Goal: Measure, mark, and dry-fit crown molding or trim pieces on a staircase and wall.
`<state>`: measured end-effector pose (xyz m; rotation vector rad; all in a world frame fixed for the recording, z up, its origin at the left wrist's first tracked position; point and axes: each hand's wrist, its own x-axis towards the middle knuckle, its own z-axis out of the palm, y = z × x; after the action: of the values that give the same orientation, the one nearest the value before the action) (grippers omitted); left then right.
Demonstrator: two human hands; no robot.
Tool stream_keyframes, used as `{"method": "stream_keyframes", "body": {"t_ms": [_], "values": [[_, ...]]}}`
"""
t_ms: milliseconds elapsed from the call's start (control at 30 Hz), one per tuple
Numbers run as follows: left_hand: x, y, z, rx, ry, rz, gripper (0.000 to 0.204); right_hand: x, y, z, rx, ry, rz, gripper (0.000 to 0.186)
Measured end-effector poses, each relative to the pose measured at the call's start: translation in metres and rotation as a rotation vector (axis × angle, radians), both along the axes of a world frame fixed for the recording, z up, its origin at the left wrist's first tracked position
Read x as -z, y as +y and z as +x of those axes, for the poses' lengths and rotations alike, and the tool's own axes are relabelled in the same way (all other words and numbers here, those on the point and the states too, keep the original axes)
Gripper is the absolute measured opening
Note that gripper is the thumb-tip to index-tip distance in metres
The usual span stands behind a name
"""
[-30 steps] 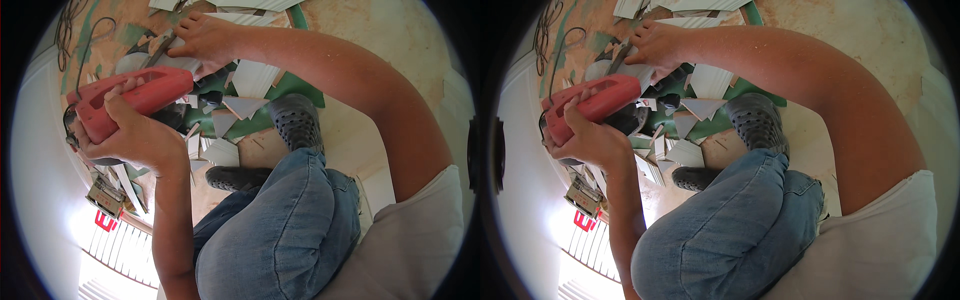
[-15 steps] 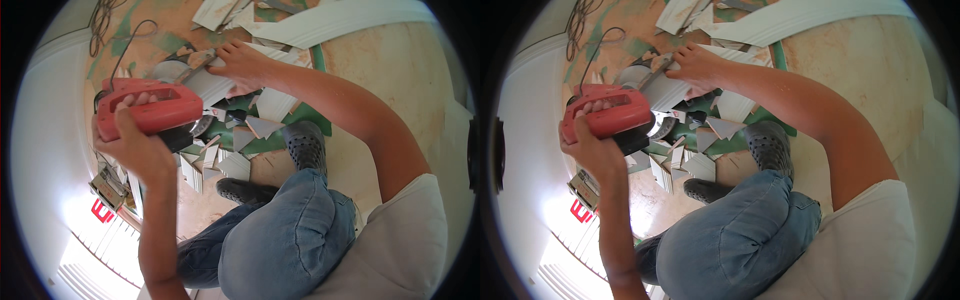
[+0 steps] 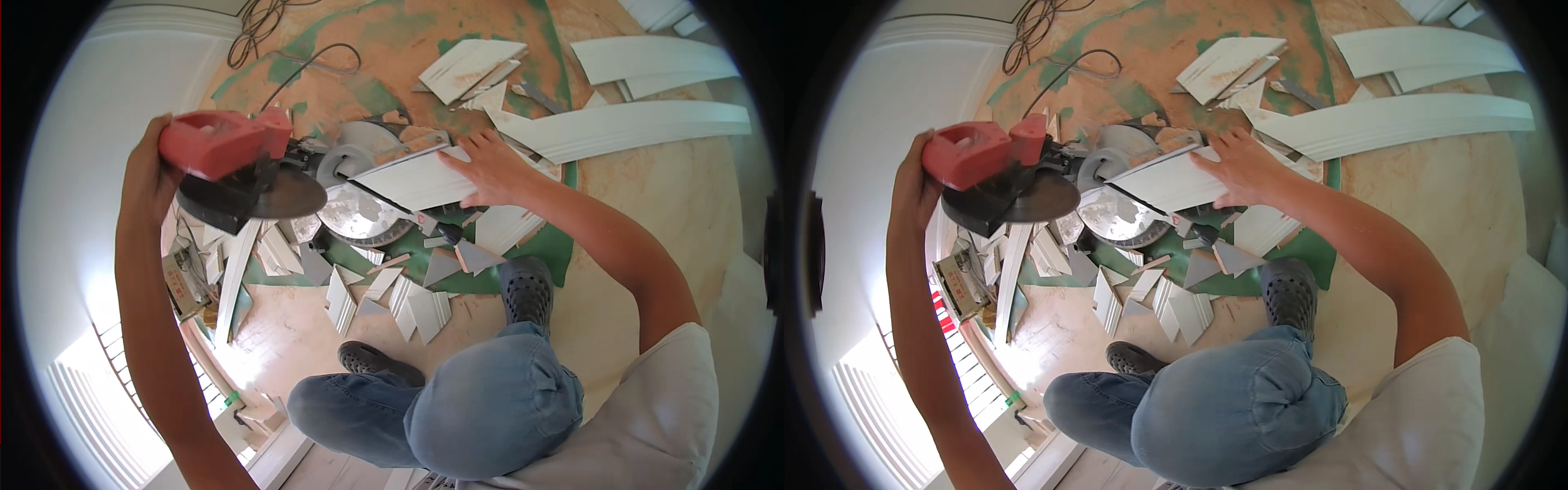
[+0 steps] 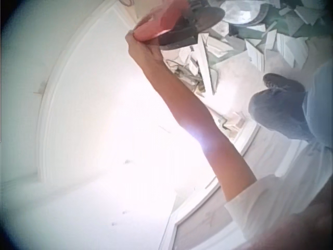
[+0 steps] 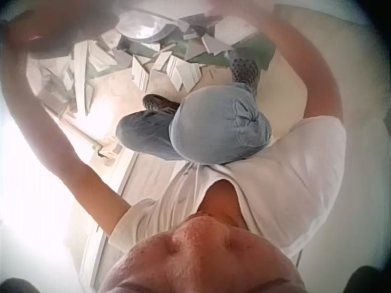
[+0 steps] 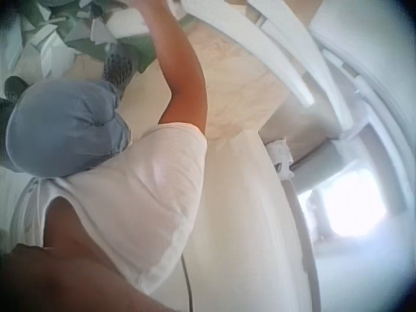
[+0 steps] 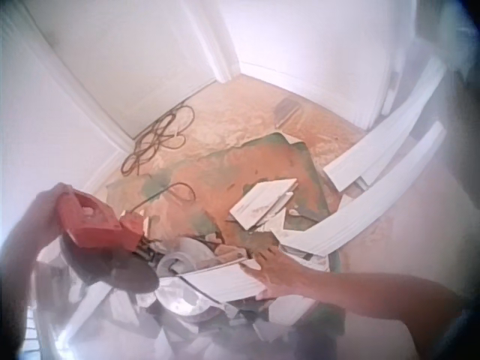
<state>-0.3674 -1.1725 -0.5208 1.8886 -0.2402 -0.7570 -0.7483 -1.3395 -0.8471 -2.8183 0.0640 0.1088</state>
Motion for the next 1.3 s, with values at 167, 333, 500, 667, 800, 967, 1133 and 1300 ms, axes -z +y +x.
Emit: {"method": "stream_keyframes", "body": {"t_ms": [167,333,500,667,800,967,1133,1300], "values": [[-0.003,0.001,0.030,0.117,-0.136,0.146,0.038,-0.020,0.000,-0.023,0.003,0.118,-0.046,0.095],[-0.013,0.003,0.057,0.516,-0.231,0.441,0.053,-0.048,0.030,-0.059,0.179,0.158,-0.125,0.097],[-0.054,0.025,0.046,0.538,-0.682,0.333,0.067,-0.082,0.087,-0.107,0.366,0.151,-0.161,0.104],[-0.015,0.144,0.087,0.426,-1.016,-0.034,0.046,-0.114,0.184,-0.143,0.583,0.215,-0.202,0.110],[0.133,0.277,0.051,0.465,-0.713,0.142,0.034,-0.120,0.251,-0.157,0.604,0.268,-0.151,0.114],[0.324,0.421,-0.039,0.752,-0.594,0.339,0.019,-0.124,0.295,-0.140,0.593,0.331,-0.075,0.116],[0.365,0.434,-0.131,0.608,-0.628,0.460,0.060,-0.061,0.332,-0.115,0.562,0.395,0.241,0.117],[0.374,0.451,-0.141,0.593,-0.604,0.555,0.087,0.013,0.348,-0.103,0.553,0.569,0.380,0.091]]}}
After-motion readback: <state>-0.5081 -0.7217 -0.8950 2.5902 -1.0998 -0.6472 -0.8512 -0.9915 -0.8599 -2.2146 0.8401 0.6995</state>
